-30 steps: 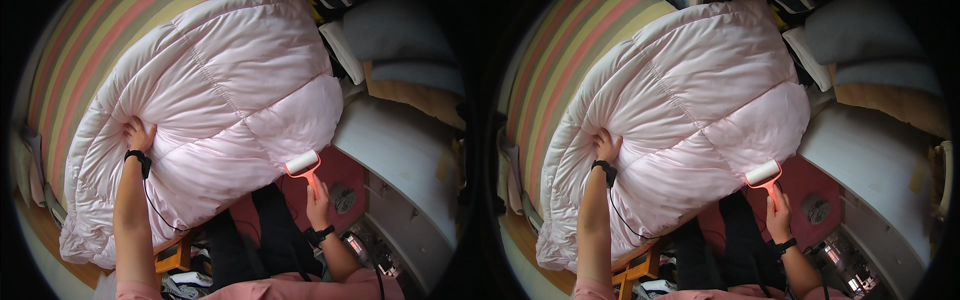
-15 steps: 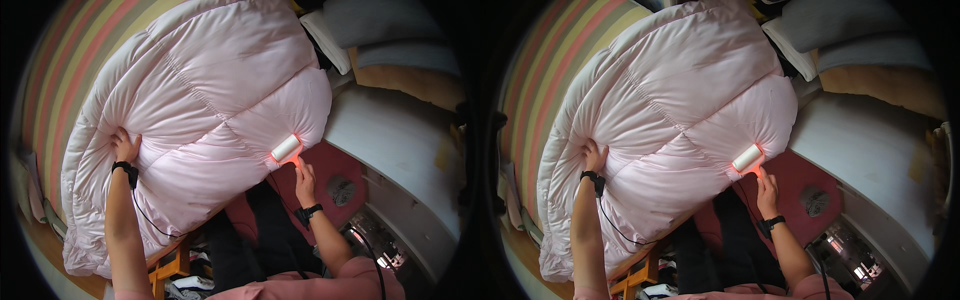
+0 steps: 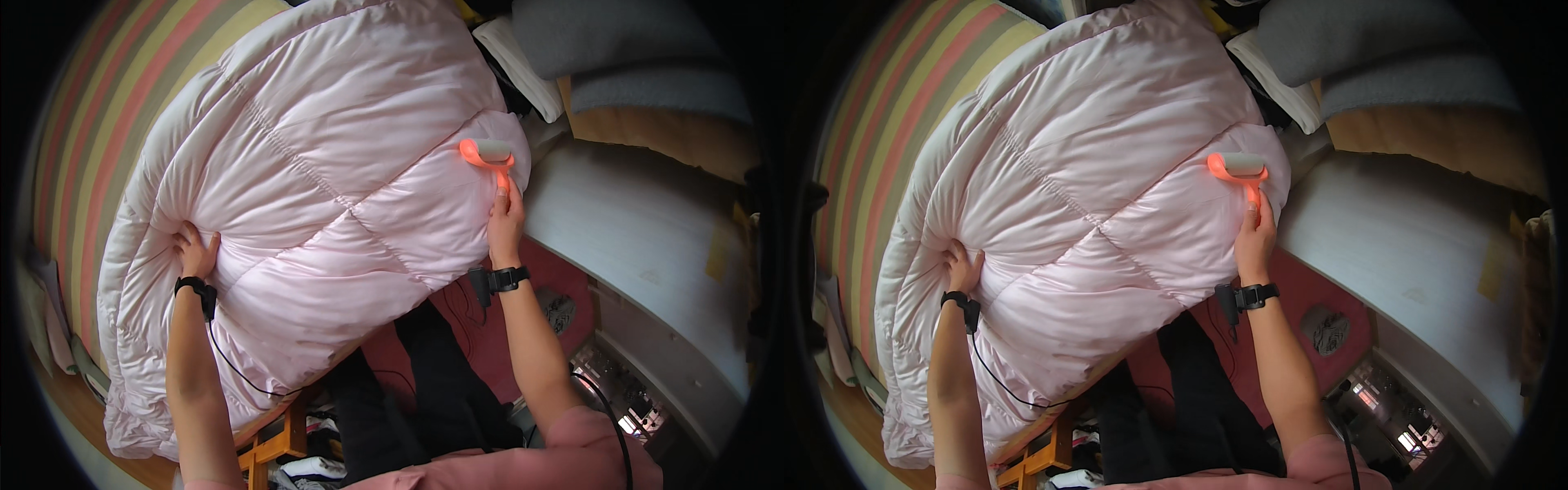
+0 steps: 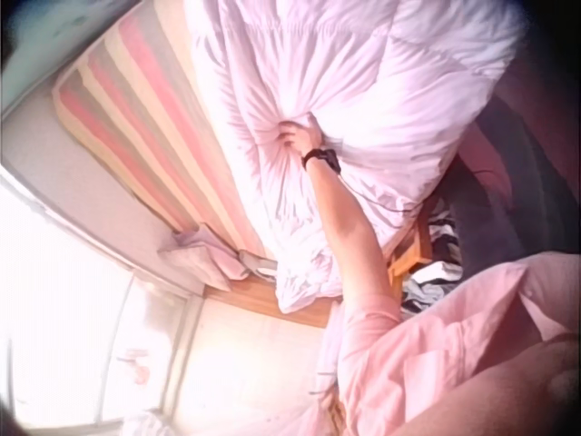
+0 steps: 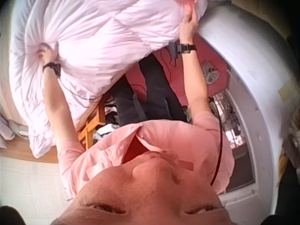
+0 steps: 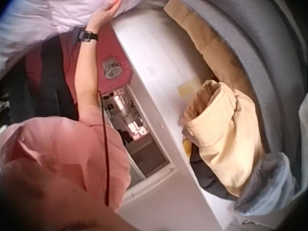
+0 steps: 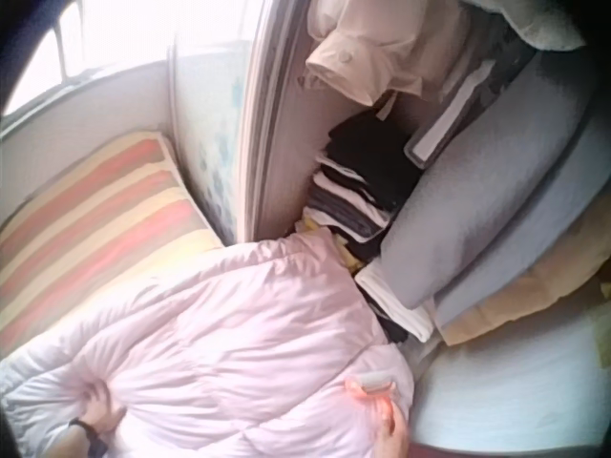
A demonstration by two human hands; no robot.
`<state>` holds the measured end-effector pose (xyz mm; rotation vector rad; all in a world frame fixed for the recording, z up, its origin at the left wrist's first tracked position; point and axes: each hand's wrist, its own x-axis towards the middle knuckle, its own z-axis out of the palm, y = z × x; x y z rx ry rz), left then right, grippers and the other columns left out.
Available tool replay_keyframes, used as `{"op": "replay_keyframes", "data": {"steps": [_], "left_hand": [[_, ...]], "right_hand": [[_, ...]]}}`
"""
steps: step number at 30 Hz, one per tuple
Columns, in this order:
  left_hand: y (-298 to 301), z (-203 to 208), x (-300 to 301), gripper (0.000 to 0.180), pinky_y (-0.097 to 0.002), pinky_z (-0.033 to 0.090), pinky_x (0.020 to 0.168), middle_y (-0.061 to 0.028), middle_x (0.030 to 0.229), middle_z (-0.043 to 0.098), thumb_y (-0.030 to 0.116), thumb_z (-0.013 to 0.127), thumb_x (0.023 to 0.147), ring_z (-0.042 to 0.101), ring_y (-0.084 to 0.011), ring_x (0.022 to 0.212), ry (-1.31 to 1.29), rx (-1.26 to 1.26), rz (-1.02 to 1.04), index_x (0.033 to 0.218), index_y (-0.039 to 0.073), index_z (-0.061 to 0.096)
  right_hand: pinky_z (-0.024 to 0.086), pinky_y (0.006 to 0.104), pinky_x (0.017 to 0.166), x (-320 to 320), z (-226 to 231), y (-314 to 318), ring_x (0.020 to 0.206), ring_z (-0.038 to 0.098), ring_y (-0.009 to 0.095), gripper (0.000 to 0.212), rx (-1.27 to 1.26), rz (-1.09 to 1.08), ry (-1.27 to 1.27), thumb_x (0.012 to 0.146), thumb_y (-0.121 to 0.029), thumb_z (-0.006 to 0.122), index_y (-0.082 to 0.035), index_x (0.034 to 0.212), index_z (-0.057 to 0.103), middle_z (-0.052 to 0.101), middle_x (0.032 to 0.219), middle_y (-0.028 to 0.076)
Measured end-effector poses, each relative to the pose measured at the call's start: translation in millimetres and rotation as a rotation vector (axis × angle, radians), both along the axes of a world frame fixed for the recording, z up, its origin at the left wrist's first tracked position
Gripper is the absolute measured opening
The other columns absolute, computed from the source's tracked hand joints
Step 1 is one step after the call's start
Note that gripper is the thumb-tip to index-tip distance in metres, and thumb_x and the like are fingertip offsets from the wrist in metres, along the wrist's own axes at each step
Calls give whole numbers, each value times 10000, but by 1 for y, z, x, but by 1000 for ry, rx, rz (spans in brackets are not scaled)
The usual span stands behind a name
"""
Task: The person uses a lint roller to clean a pink comforter on a bed. They roll the tool across the surface, lift and reposition the comforter to access different areas, and continue rolling until the entire visible surface is treated.
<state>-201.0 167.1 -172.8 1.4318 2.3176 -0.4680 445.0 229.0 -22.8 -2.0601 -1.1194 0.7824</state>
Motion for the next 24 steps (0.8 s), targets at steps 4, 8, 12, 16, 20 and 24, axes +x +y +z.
{"op": "replay_keyframes", "data": {"steps": [4,8,12,16,20,24], "left_hand": [[0,-4,-1,1047,-639,190,1205,-491,1580,77,647,550,944,176,-702,1418,27,2,-10,1649,65,39],[1,0,4,1047,-634,184,1208,-492,1580,73,645,544,948,170,-694,1428,33,-23,19,1649,60,30],[1,5,7,1045,-637,187,1207,-492,1582,65,639,545,949,165,-689,1435,37,-33,-4,1649,60,28],[2,6,5,1044,-634,180,1210,-502,1572,72,618,557,953,162,-689,1435,7,-49,14,1646,48,23],[3,4,3,1046,-634,171,1214,-495,1575,80,623,560,951,162,-698,1426,-16,-12,14,1647,57,22],[3,7,16,1086,-736,270,1120,-430,1622,37,685,578,913,160,-666,1444,55,-32,59,1658,142,3]], "right_hand": [[425,408,1125,14,-3,-88,1358,541,373,476,-38,83,-169,1106,-263,478,43,1470,485,557,1473,240],[405,426,1134,6,26,-191,1394,502,372,501,-367,-36,-114,1116,-295,444,23,1503,432,522,1497,247],[514,294,717,-26,37,-177,785,520,123,441,-111,-250,306,1130,-285,398,-53,1504,369,489,973,44],[472,285,503,-31,6,-71,593,464,105,361,34,-362,466,1121,-306,415,-47,1374,429,449,878,13],[469,332,442,18,-39,54,509,494,150,271,23,-510,485,1099,-279,465,-14,1059,498,488,716,35],[420,292,462,42,-41,114,495,479,131,179,24,-476,363,1077,-196,471,-37,1021,531,515,683,25]]}}
